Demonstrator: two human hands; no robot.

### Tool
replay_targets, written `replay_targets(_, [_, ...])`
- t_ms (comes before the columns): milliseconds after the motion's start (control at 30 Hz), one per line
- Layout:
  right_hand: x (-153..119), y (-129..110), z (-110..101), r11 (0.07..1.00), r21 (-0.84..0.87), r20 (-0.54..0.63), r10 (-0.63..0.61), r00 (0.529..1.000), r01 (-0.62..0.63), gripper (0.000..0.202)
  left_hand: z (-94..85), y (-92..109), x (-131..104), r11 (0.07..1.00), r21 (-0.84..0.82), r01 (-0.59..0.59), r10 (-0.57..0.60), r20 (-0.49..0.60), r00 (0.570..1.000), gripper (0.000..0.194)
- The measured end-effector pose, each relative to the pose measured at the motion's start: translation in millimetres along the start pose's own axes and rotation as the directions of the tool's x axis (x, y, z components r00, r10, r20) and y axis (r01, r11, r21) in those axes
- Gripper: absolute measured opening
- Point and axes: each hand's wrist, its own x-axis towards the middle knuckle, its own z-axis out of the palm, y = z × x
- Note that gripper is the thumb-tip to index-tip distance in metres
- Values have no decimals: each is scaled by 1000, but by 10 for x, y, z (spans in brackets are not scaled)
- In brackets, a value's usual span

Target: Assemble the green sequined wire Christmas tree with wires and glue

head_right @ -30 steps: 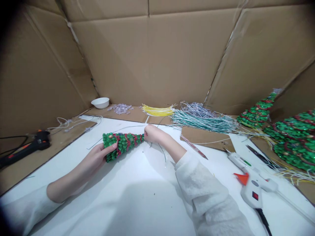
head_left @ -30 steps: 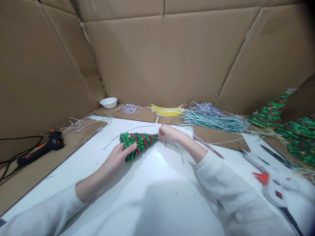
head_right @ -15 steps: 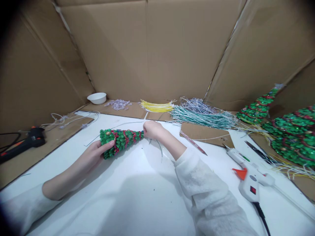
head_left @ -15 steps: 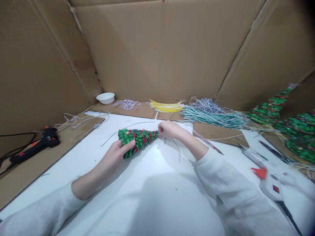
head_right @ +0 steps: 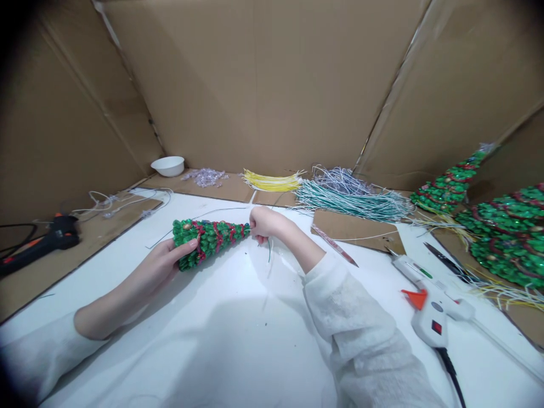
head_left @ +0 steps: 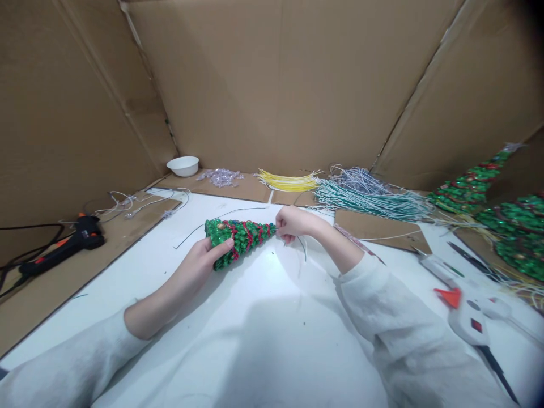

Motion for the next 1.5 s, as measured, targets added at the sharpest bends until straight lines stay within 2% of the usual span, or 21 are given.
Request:
replay_targets(233, [-43, 128, -138, 993, 111, 102, 35, 994, -46, 8, 9, 20, -23, 1000, -20, 0, 0, -22, 1000, 40])
replay_targets(433, [-69, 188, -192, 981, 194, 155, -9, 988, -22, 11, -47, -45, 14, 1000, 5, -6, 6, 27, 1000, 39])
replay_targets(533, [-27, 174, -156, 976, 218, 128, -18, 992, -10, 13, -67, -73, 42, 1000, 3, -8, 8, 45, 999, 36])
replay_targets(667, [14, 150, -118, 975, 220, 75, -17, 997, 0, 15, -62, -61, 44, 1000, -4, 3, -3, 7, 1000, 38])
replay_targets(867, [-25, 194, -182, 985, 167, 66, 20, 998, -31, 12, -40, -32, 29, 1000, -6, -1, 0, -30, 1000, 38])
replay_targets(1100, [15, 102, -114, 992, 130, 15, -8, 1000, 6, 15, -50, -56, 37, 1000, 2, -14, 14, 32, 999, 37])
replay_targets(1300, [-17, 121, -149, 995, 96, 20, 6, 1000, -8, 12, -76, -83, 59, 1000, 14, 0, 0, -1, 1000, 35])
replay_targets(1500, [-10, 128, -158, 999, 30, 3, -14, 1000, 14, 14, -59, -65, 32, 1000, 0, -7, 7, 32, 999, 36])
